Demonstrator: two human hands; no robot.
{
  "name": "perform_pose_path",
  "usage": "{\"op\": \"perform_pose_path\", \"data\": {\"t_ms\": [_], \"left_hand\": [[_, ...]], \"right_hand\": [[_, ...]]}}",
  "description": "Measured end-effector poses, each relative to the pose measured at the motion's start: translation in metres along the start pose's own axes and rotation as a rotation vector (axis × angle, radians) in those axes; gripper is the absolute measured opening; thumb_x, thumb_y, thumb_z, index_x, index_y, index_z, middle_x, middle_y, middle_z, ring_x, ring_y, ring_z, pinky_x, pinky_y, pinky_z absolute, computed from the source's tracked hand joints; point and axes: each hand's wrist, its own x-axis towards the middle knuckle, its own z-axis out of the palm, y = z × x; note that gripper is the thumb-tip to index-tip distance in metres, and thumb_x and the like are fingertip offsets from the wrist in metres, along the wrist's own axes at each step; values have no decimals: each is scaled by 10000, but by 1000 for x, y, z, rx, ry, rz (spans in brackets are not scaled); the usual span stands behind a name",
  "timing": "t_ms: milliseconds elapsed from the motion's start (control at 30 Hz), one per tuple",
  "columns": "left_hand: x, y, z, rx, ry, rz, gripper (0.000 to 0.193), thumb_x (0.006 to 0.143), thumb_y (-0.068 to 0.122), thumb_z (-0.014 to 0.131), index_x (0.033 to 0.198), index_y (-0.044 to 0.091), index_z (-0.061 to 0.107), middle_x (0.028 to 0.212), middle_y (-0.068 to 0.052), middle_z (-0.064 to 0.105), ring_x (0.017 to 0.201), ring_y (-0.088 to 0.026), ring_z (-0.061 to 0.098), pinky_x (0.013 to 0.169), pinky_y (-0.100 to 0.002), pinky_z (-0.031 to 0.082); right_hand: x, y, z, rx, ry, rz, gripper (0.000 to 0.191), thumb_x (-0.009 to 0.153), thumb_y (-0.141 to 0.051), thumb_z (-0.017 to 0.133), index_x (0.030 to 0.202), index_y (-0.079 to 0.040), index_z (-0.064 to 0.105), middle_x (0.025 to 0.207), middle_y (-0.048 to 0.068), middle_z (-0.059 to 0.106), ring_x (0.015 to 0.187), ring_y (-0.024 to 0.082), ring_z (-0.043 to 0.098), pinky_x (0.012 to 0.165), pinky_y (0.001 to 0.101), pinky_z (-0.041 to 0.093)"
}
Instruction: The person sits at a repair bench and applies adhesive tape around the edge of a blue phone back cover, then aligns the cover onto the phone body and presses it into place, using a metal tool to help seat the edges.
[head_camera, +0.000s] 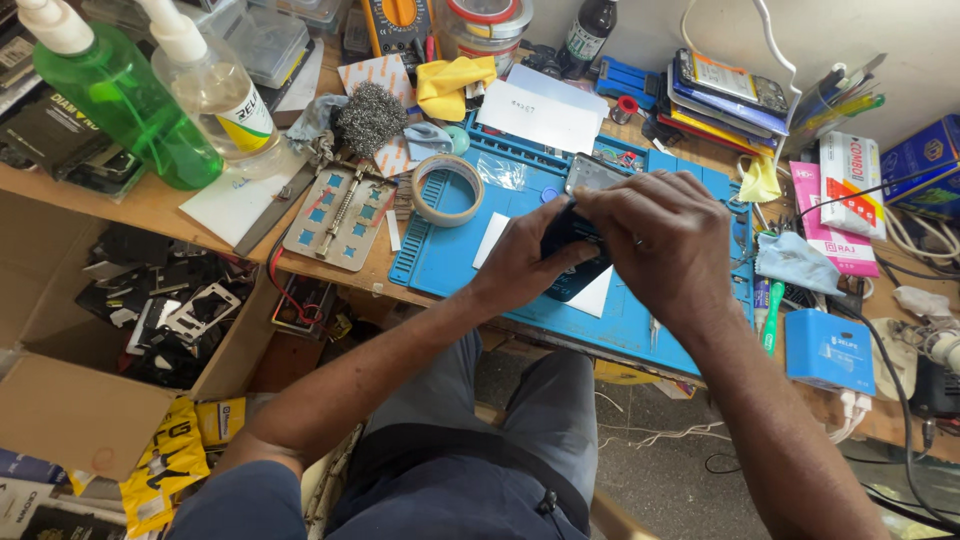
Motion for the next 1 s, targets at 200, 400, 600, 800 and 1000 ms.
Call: {"op": "perform_pose_path", "data": {"t_ms": [200, 400, 600, 800, 1000], "left_hand": [[26, 13, -19, 271, -283, -47, 318, 967, 235, 749, 1183, 50, 607, 926, -158, 728, 895, -345, 740, 747, -444, 559], [58, 17, -30, 778, -701, -22, 326, 898, 232, 730, 1146, 59, 610, 867, -176, 712, 843, -428, 686, 703, -568, 511], [56, 2, -10, 922, -901, -72, 270, 883, 229, 739, 1061, 66, 620, 842, -161, 711, 855, -411, 697, 695, -571, 509], [57, -7, -6, 919, -922, -92, 266, 879, 209, 745, 1054, 55, 618, 815, -167, 705, 827, -418, 689, 667, -571, 506], [54, -4, -6, 895, -891, -70, 265, 871, 173, 747, 1054, 31, 620, 791, -166, 705, 805, -418, 689, 659, -567, 506]], "right_hand": [[-33, 15, -14, 215, 113, 271, 181, 965, -6, 811, 1134, -59, 778, 1046, 88, 769, 945, 156, 739, 840, 283, 570], [-86, 24, 45, 510, 384, 722, 125, 936, -17, 823, 1047, 6, 772, 918, 30, 758, 804, 44, 655, 712, 202, 525], [-132, 26, 106, 807, 578, 861, 120, 961, -16, 802, 1053, 25, 737, 933, 31, 749, 834, 58, 681, 761, 203, 558], [-134, 29, 107, 778, 558, 849, 110, 967, -14, 786, 1035, 9, 703, 900, 43, 747, 826, 65, 704, 735, 200, 555], [-134, 33, 100, 649, 465, 774, 114, 959, -9, 805, 1012, 9, 705, 896, 50, 743, 825, 58, 693, 716, 201, 535]]}}
